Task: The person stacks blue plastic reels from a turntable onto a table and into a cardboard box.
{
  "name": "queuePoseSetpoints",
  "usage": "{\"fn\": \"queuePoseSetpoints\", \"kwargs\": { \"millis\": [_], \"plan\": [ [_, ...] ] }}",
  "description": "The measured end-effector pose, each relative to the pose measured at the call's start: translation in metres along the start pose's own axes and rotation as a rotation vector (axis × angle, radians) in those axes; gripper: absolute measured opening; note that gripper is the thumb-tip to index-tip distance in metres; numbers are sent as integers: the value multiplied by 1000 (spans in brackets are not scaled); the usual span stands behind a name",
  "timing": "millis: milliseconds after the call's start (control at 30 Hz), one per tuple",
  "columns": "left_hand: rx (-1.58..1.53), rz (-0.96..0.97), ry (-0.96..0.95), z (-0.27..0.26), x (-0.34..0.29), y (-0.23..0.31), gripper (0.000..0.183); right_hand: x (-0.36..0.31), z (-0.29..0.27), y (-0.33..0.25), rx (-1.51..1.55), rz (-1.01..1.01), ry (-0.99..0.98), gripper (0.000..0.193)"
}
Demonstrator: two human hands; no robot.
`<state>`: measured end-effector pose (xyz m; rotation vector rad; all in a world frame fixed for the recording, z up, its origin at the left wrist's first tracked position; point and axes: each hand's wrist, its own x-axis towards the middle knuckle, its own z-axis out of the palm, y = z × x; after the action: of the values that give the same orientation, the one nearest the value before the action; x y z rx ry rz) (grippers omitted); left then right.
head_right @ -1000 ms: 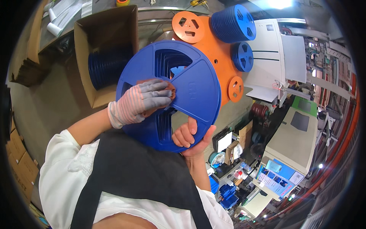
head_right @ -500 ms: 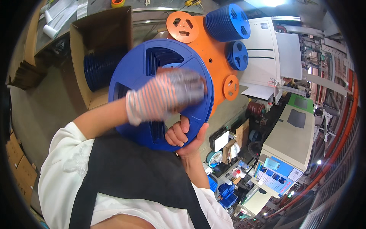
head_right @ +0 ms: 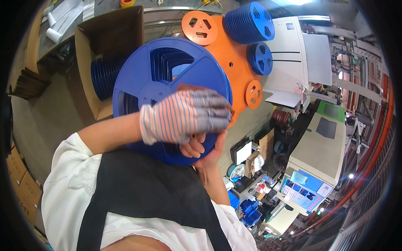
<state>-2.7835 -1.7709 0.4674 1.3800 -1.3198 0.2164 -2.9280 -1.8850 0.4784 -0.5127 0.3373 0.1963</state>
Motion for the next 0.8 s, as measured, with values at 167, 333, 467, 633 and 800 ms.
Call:
{"fn": "queuePoseSetpoints", "kwargs": {
  "millis": [167, 333, 467, 633, 800],
  "plan": [
    [194, -318, 101, -19, -27, -70, 47, 4, 1, 1, 14, -21, -102, 56],
    [98, -465, 275, -58, -63, -54, 46, 0, -9, 1, 52, -153, -55, 52],
    [130, -743, 783, -84, -113, -49, 32, 2, -16, -9, 172, -223, -79, 47],
    [-72, -783, 244, -82, -164, -33, 56, 4, -18, -20, 229, -261, -38, 44],
    [274, -570, -481, -80, -150, -13, 64, 13, -13, -33, 208, -233, -48, 43]
  ]
}}
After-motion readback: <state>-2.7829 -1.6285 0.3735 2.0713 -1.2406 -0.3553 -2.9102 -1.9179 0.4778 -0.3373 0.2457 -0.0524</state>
